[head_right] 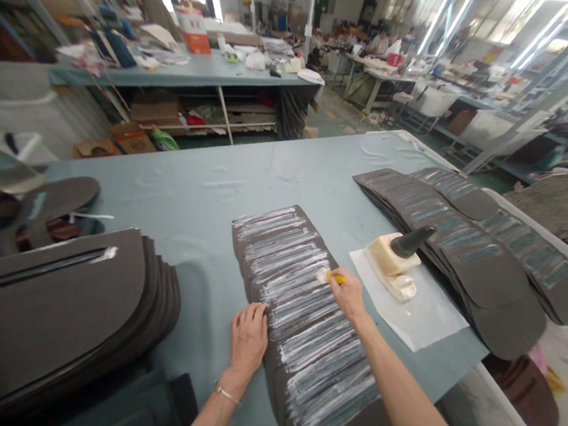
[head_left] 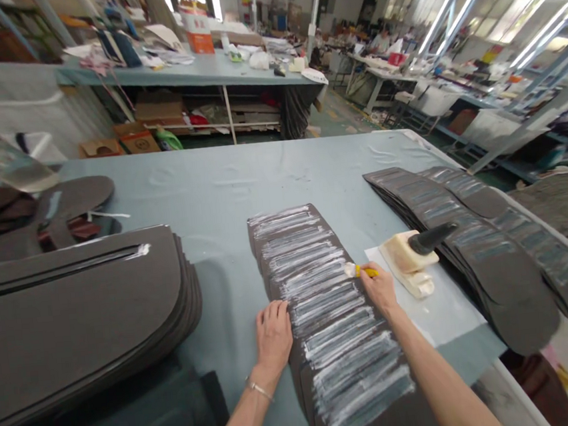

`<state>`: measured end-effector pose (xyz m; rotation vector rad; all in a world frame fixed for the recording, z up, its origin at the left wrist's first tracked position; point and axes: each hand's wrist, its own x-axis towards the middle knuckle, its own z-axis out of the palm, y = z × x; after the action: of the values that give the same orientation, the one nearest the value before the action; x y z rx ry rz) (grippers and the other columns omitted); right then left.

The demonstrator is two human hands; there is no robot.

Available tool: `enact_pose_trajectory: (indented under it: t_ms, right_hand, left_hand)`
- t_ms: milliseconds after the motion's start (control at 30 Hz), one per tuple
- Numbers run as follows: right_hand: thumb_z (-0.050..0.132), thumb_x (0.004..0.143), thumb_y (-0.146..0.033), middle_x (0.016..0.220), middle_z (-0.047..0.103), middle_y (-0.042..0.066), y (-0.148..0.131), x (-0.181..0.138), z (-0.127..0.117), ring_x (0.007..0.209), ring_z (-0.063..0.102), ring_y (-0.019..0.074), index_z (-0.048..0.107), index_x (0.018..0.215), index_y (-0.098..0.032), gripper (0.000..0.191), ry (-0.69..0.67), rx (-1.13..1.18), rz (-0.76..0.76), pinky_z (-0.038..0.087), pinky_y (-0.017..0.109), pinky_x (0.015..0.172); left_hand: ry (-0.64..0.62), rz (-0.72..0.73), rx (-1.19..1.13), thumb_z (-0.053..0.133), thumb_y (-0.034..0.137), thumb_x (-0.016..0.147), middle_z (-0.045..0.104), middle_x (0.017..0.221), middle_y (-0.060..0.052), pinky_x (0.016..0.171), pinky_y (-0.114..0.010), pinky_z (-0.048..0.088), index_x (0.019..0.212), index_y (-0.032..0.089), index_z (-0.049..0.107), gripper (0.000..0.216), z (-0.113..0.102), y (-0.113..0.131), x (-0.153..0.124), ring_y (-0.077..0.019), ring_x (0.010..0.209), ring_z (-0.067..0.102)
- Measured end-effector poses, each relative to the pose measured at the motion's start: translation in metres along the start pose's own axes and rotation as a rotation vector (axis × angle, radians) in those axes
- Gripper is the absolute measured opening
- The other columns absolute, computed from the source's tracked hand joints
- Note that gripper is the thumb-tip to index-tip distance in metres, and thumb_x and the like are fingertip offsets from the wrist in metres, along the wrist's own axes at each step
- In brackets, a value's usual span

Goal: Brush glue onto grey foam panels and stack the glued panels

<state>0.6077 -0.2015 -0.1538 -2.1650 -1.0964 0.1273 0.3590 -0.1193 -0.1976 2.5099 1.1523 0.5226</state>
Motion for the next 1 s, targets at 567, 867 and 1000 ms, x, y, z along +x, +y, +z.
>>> enact_pose_trajectory:
  t_ms: [567,867,1000]
  right_hand:
    - [0.048,0.080,-0.040,0.077,0.065,0.004,-0.091,0.016,0.050,0.066,0.057,0.0157,0.065,0.083,-0.019,0.028,-0.031,0.281,-0.062,0.042,0.025,0.063]
    - [0.050,0.075,-0.041,0.078,0.067,0.004,-0.051,0.042,0.067,0.067,0.058,0.0168,0.067,0.082,-0.018,0.029,-0.035,0.216,0.047,0.044,0.027,0.066]
    - [0.048,0.076,-0.044,0.076,0.066,0.007,-0.018,0.048,0.019,0.067,0.057,0.0179,0.067,0.084,-0.016,0.035,0.189,0.021,0.152,0.042,0.028,0.067]
  left_hand:
    - [0.089,-0.112,-0.181,0.037,0.016,0.088,0.059,0.109,-0.006,0.093,-0.039,0.037,0.107,0.022,0.055,0.027,-0.003,-0.014,0.031,-0.0182,0.106,0.052]
    - [0.042,-0.037,-0.054,0.036,0.009,0.085,0.057,0.115,-0.007,0.094,-0.040,0.037,0.115,0.022,0.052,0.036,0.004,-0.021,0.028,-0.0195,0.108,0.051]
    - [0.055,-0.124,-0.212,0.036,0.012,0.086,0.059,0.108,-0.007,0.089,-0.038,0.041,0.109,0.023,0.055,0.032,-0.003,-0.028,0.034,-0.0187,0.103,0.054]
